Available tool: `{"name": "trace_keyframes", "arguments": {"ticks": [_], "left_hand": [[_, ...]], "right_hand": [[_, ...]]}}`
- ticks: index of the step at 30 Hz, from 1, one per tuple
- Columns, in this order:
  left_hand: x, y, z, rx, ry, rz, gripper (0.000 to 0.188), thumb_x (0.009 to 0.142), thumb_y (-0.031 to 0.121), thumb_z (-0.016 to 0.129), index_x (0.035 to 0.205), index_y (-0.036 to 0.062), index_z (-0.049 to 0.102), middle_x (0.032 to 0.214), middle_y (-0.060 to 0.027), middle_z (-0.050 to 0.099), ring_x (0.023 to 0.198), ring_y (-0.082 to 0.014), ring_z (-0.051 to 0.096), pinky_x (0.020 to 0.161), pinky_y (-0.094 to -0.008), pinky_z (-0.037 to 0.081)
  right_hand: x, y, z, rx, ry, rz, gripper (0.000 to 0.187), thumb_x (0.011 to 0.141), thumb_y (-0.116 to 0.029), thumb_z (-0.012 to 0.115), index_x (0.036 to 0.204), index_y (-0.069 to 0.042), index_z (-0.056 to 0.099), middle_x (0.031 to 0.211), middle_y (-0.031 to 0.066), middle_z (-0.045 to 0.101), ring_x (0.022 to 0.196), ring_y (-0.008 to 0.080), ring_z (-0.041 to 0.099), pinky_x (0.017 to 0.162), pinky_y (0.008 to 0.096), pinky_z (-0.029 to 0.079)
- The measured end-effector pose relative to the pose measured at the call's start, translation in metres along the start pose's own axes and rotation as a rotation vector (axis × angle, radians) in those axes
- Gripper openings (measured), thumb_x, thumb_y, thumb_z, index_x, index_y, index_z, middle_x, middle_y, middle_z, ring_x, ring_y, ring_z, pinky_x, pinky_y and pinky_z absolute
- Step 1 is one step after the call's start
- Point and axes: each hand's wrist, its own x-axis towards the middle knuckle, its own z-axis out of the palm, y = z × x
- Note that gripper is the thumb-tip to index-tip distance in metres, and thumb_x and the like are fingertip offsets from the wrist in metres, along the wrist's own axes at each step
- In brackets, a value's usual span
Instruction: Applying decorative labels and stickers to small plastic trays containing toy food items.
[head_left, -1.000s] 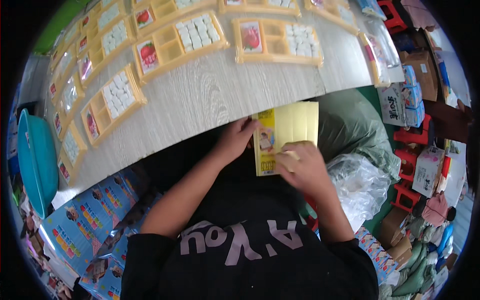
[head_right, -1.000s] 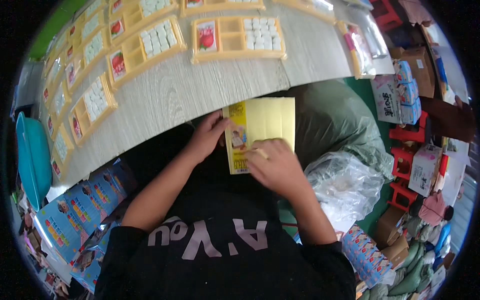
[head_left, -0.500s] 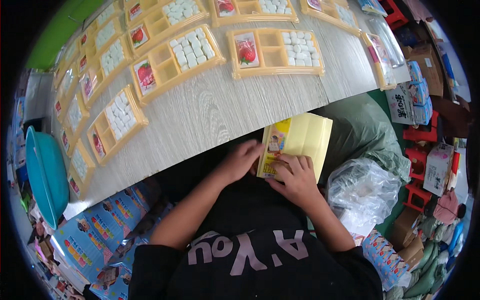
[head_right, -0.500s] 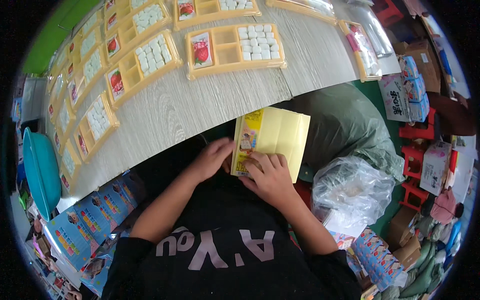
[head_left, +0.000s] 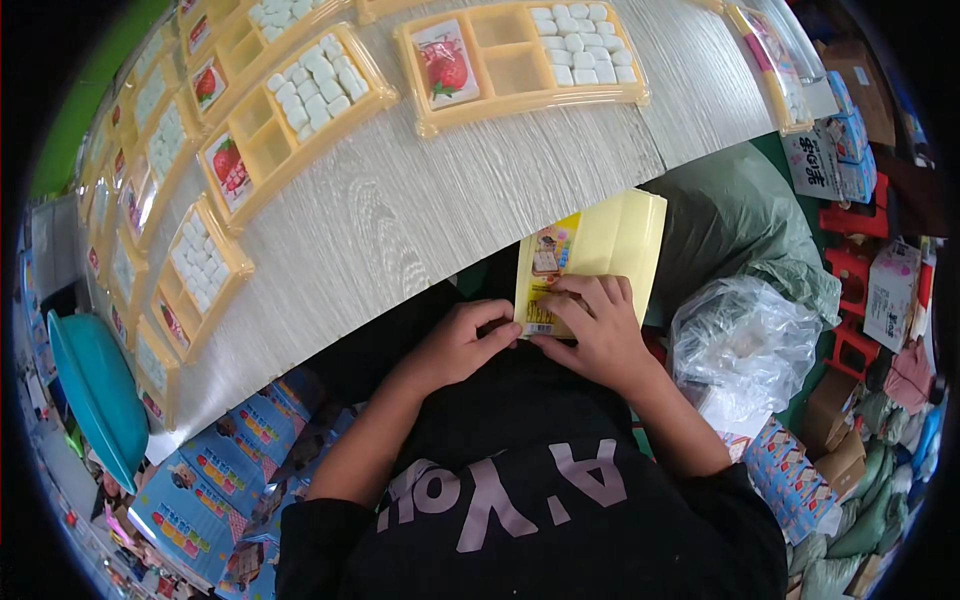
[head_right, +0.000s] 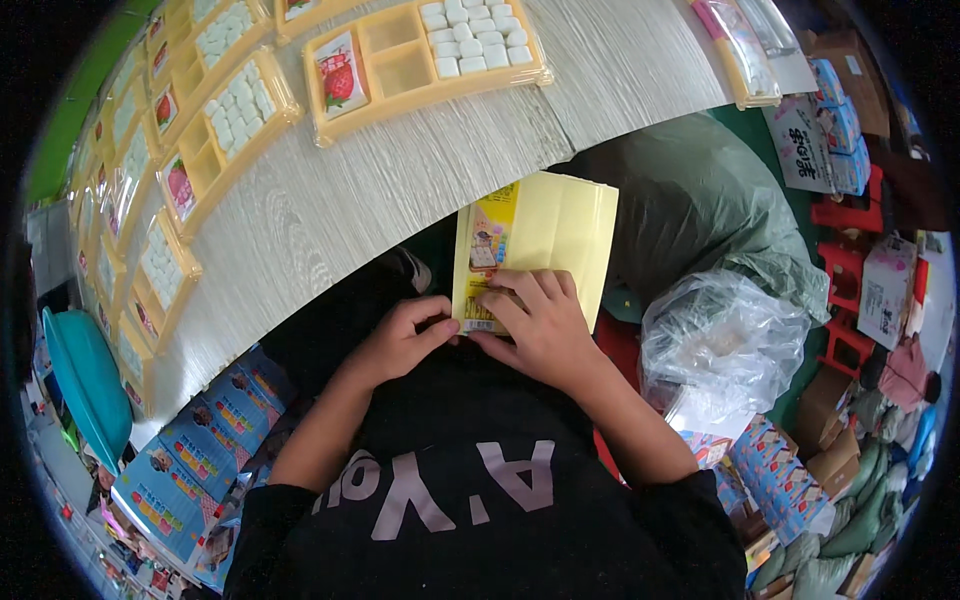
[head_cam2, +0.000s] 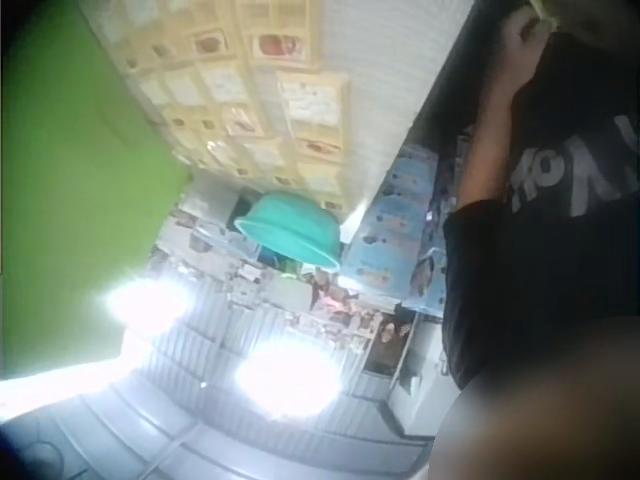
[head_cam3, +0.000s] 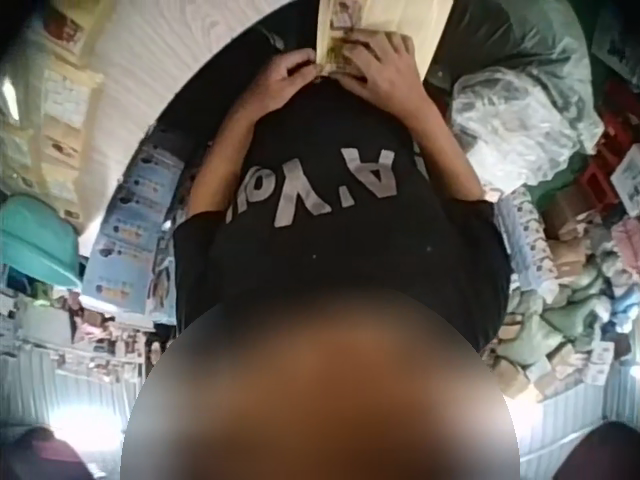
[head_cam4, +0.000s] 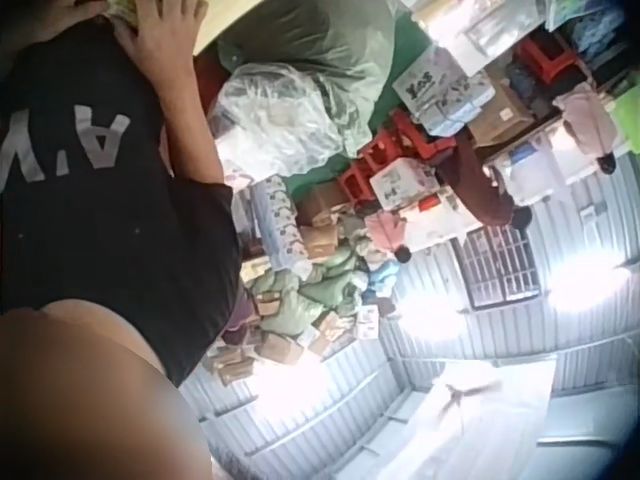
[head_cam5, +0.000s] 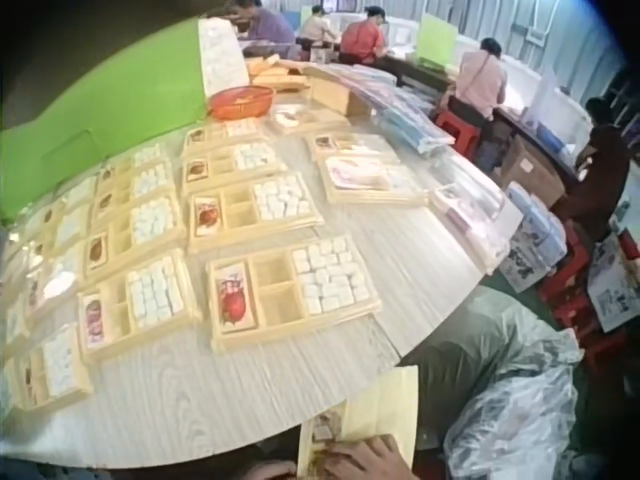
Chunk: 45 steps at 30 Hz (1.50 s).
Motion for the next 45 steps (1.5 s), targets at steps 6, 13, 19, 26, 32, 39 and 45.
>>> {"name": "trace_keyframes", "arguments": {"ticks": [6,13,19,26,32,39,45], "left_hand": [[0.0,-0.002,0.003,0.038,0.081,0.108,0.021,0.099,0.017,0.066,0.094,-0.0024,0.061,0.082,-0.0089,0.062,0.079,-0.0136,0.057,0.075,-0.0313,0.048],[-0.003,0.009,0.006,0.023,0.061,0.131,0.021,0.099,0.016,0.067,0.094,-0.0029,0.062,0.083,-0.0113,0.064,0.08,-0.0154,0.059,0.077,-0.0323,0.05],[-0.004,0.02,0.007,0.079,0.079,0.183,0.018,0.098,0.014,0.067,0.094,-0.0036,0.062,0.086,-0.0134,0.067,0.081,-0.0204,0.064,0.078,-0.0336,0.051],[-0.003,0.019,0.008,0.116,0.07,0.221,0.016,0.097,0.012,0.068,0.094,-0.0033,0.063,0.087,-0.0139,0.068,0.082,-0.0228,0.067,0.077,-0.0344,0.052],[-0.007,0.014,0.011,0.131,0.102,0.219,0.014,0.095,0.01,0.068,0.093,-0.0029,0.064,0.082,-0.0123,0.066,0.075,-0.0187,0.064,0.071,-0.033,0.051],[-0.013,0.006,0.005,0.192,0.173,0.155,0.014,0.093,0.009,0.069,0.09,-0.0024,0.062,0.073,-0.009,0.061,0.067,-0.0134,0.058,0.065,-0.0309,0.048],[-0.017,0.001,0.004,0.213,0.138,-0.003,0.015,0.093,0.011,0.07,0.09,-0.0023,0.064,0.079,-0.0111,0.065,0.074,-0.0157,0.061,0.07,-0.0324,0.049]], "right_hand": [[0.0,-0.006,-0.003,0.043,-0.025,0.03,0.045,0.073,-0.028,0.086,0.11,-0.014,0.066,0.123,0.0048,0.059,0.106,0.0288,0.058,0.088,0.0436,0.042],[0.003,-0.009,-0.006,0.136,-0.035,-0.021,0.04,0.076,-0.027,0.084,0.109,-0.011,0.066,0.119,0.0059,0.061,0.105,0.0285,0.061,0.089,0.0425,0.046],[0.006,-0.012,-0.006,0.238,0.008,-0.045,0.035,0.076,-0.018,0.084,0.105,-0.008,0.068,0.112,0.0059,0.067,0.096,0.0267,0.065,0.084,0.0388,0.05],[0.002,-0.011,-0.006,0.3,0.012,-0.013,0.028,0.076,-0.012,0.081,0.099,-0.009,0.066,0.108,0.006,0.066,0.096,0.0279,0.064,0.085,0.0402,0.049],[0.001,-0.015,-0.002,0.247,0.021,-0.034,0.024,0.074,-0.008,0.078,0.091,-0.011,0.062,0.104,0.004,0.066,0.091,0.0272,0.062,0.084,0.0398,0.047],[0.004,0.003,-0.043,0.091,0.147,0.033,0.021,0.071,-0.004,0.075,0.087,-0.01,0.062,0.103,0.004,0.067,0.093,0.0284,0.061,0.086,0.0418,0.046],[-0.008,0.027,-0.096,-0.046,0.318,0.177,0.018,0.072,0.0,0.073,0.085,-0.006,0.062,0.104,0.0095,0.067,0.095,0.0318,0.062,0.087,0.0419,0.046]]}}
